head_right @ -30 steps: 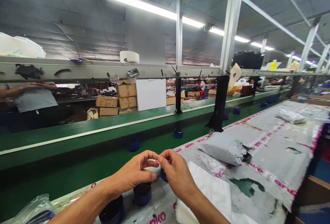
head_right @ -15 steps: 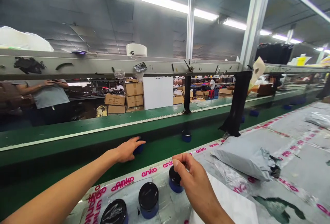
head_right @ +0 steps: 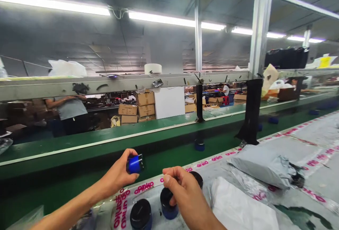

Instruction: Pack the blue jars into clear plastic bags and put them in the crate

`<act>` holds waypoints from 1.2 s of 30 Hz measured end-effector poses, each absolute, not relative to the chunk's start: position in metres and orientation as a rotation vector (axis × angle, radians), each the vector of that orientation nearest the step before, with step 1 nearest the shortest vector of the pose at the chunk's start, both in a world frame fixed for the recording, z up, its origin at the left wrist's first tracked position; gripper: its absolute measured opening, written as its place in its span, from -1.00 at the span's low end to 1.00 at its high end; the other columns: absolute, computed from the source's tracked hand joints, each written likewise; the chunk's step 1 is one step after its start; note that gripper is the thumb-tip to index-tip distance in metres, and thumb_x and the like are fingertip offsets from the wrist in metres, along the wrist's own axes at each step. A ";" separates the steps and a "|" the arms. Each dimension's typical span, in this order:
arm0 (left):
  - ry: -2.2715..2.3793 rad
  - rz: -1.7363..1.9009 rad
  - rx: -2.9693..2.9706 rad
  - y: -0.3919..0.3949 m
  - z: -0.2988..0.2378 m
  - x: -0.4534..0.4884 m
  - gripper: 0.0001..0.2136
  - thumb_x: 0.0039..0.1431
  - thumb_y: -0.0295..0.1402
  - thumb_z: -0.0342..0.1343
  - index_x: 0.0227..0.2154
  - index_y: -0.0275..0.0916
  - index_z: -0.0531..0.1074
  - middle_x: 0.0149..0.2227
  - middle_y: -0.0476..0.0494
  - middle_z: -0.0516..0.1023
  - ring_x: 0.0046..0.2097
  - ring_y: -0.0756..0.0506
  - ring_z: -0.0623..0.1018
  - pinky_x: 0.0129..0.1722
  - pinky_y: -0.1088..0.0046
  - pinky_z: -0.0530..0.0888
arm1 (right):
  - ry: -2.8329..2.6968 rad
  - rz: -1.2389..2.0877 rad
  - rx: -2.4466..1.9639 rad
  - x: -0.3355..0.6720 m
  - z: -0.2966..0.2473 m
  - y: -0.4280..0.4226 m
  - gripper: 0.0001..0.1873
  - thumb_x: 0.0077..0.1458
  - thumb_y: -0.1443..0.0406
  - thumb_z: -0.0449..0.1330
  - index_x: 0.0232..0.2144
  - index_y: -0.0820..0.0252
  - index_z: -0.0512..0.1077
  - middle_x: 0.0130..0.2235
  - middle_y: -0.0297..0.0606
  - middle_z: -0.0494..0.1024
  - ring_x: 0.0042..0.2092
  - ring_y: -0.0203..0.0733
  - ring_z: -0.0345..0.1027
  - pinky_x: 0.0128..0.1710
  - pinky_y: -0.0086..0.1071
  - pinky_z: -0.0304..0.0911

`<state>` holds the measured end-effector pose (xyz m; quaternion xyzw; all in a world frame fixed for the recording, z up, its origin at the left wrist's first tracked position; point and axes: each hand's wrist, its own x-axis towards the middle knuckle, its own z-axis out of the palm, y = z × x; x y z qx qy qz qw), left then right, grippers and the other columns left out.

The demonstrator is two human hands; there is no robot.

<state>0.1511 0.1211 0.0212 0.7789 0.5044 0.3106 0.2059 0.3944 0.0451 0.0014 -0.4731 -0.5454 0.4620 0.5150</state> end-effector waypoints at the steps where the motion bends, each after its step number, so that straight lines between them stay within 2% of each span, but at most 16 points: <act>1: 1.383 0.928 2.116 0.109 0.020 0.150 -0.48 -0.07 -0.45 0.17 0.01 -0.15 0.22 -0.19 -0.02 0.45 -0.26 -0.10 0.48 -0.27 0.41 0.38 | -1.298 1.159 -1.112 0.384 0.003 0.044 -0.64 0.06 -0.01 0.24 -0.41 0.18 0.47 0.02 -0.12 0.53 -0.41 -0.28 0.35 -0.41 -0.36 0.31; 3: 1.333 1.050 2.018 0.089 0.019 0.149 -0.42 -0.10 -0.48 0.19 0.06 -0.13 0.25 -0.07 -0.08 0.44 -0.13 -0.16 0.49 -0.14 0.35 0.39 | -1.263 1.243 -1.059 0.363 0.006 0.043 -0.64 0.02 -0.01 0.27 -0.43 0.18 0.45 0.14 -0.10 0.47 -0.33 -0.24 0.41 -0.35 -0.35 0.34; 5: 1.310 1.146 1.961 0.074 0.018 0.149 -0.42 -0.14 -0.52 0.18 0.04 -0.13 0.29 -0.03 -0.10 0.43 -0.07 -0.19 0.48 -0.07 0.31 0.37 | -1.224 1.309 -1.017 0.345 0.010 0.043 -0.63 -0.01 -0.02 0.30 -0.43 0.18 0.45 0.15 -0.08 0.46 -0.15 -0.12 0.45 -0.27 -0.34 0.35; 7: 1.323 1.171 1.925 0.063 0.018 0.147 -0.44 -0.15 -0.53 0.17 0.01 -0.13 0.30 -0.10 -0.08 0.46 -0.14 -0.18 0.49 -0.14 0.32 0.38 | -1.203 1.365 -0.982 0.331 0.015 0.040 -0.61 -0.03 -0.03 0.31 -0.42 0.18 0.46 0.14 -0.08 0.47 0.00 -0.03 0.40 -0.21 -0.32 0.35; 8: 1.327 1.173 1.899 0.058 0.018 0.146 -0.44 -0.16 -0.53 0.19 -0.01 -0.13 0.29 -0.15 -0.05 0.47 -0.19 -0.16 0.49 -0.19 0.34 0.38 | -1.204 1.394 -0.962 0.325 0.017 0.039 -0.61 -0.03 -0.03 0.31 -0.41 0.18 0.47 0.11 -0.08 0.49 0.02 -0.02 0.39 -0.21 -0.32 0.34; 10: 1.350 1.154 1.839 0.051 0.018 0.143 -0.43 -0.18 -0.51 0.24 -0.03 -0.12 0.25 -0.24 0.00 0.47 -0.27 -0.14 0.48 -0.27 0.37 0.36 | -1.231 1.440 -0.921 0.317 0.022 0.035 -0.60 -0.01 -0.03 0.31 -0.38 0.20 0.48 0.02 -0.10 0.54 -0.05 -0.05 0.42 -0.23 -0.32 0.32; 13: 1.363 1.166 1.784 0.044 0.018 0.135 -0.43 -0.16 -0.47 0.29 -0.04 -0.12 0.25 -0.23 0.00 0.48 -0.22 -0.14 0.48 -0.22 0.37 0.37 | -1.279 1.470 -0.899 0.310 0.025 0.032 -0.63 0.03 0.01 0.29 -0.37 0.21 0.48 -0.09 -0.15 0.56 -0.18 -0.14 0.43 -0.25 -0.34 0.30; 16: 1.254 1.171 1.718 0.040 0.018 0.123 -0.40 -0.10 -0.47 0.24 0.07 -0.12 0.25 -0.18 -0.02 0.49 -0.19 -0.13 0.47 -0.20 0.37 0.36 | -1.326 1.455 -0.931 0.307 0.025 0.031 -0.63 0.02 0.00 0.29 -0.36 0.20 0.48 -0.15 -0.17 0.55 -0.13 -0.09 0.41 -0.26 -0.35 0.30; 19: 1.074 1.051 1.567 0.036 0.021 0.110 -0.30 -0.11 -0.47 0.25 0.17 -0.11 0.21 -0.16 -0.03 0.48 -0.21 -0.10 0.47 -0.21 0.38 0.35 | -1.425 1.368 -0.966 0.310 0.027 0.031 -0.63 0.04 -0.02 0.27 -0.40 0.18 0.45 -0.07 -0.11 0.54 0.00 0.00 0.37 -0.23 -0.32 0.30; 21: 0.915 0.945 1.448 0.033 0.023 0.103 -0.28 -0.13 -0.45 0.29 0.16 -0.11 0.21 -0.12 -0.06 0.49 -0.19 -0.09 0.48 -0.19 0.38 0.37 | -1.516 1.308 -0.958 0.313 0.031 0.029 -0.64 0.07 -0.01 0.25 -0.45 0.17 0.41 0.04 -0.08 0.50 0.03 0.02 0.36 -0.16 -0.29 0.28; 25: 0.653 0.838 1.272 0.027 0.021 0.095 -0.48 -0.10 -0.36 0.34 -0.04 -0.17 0.32 -0.17 -0.07 0.50 -0.20 -0.09 0.51 -0.24 0.41 0.40 | -1.617 1.313 -0.987 0.316 0.042 0.024 -0.64 0.08 0.00 0.23 -0.48 0.17 0.37 0.12 -0.07 0.46 -0.16 -0.10 0.39 -0.16 -0.27 0.26; 30: 0.590 0.872 1.059 0.025 0.007 0.095 -0.45 0.00 -0.21 0.18 0.09 -0.23 0.36 -0.15 -0.20 0.54 -0.25 -0.11 0.53 -0.42 0.48 0.39 | -1.661 1.401 -0.873 0.314 0.042 0.021 -0.68 0.11 0.07 0.22 -0.49 0.17 0.32 0.05 -0.11 0.51 -0.20 -0.16 0.34 -0.28 -0.35 0.21; 32: 0.594 0.921 0.990 0.026 0.001 0.099 -0.48 0.04 -0.17 0.10 0.07 -0.28 0.40 -0.22 -0.21 0.54 -0.32 -0.10 0.50 -0.49 0.49 0.36 | -1.679 1.423 -0.820 0.311 0.040 0.020 -0.72 0.14 0.10 0.20 -0.47 0.17 0.34 0.01 -0.16 0.53 -0.24 -0.19 0.30 -0.30 -0.37 0.17; 36: 0.661 1.005 0.908 0.027 -0.003 0.107 -0.59 0.17 -0.11 0.01 -0.08 -0.29 0.48 -0.35 -0.10 0.46 -0.42 -0.03 0.40 -0.54 0.52 0.27 | -1.671 1.334 -0.882 0.303 0.038 0.017 -0.74 0.12 0.12 0.19 -0.48 0.16 0.33 -0.03 -0.22 0.53 -0.29 -0.22 0.26 -0.32 -0.37 0.13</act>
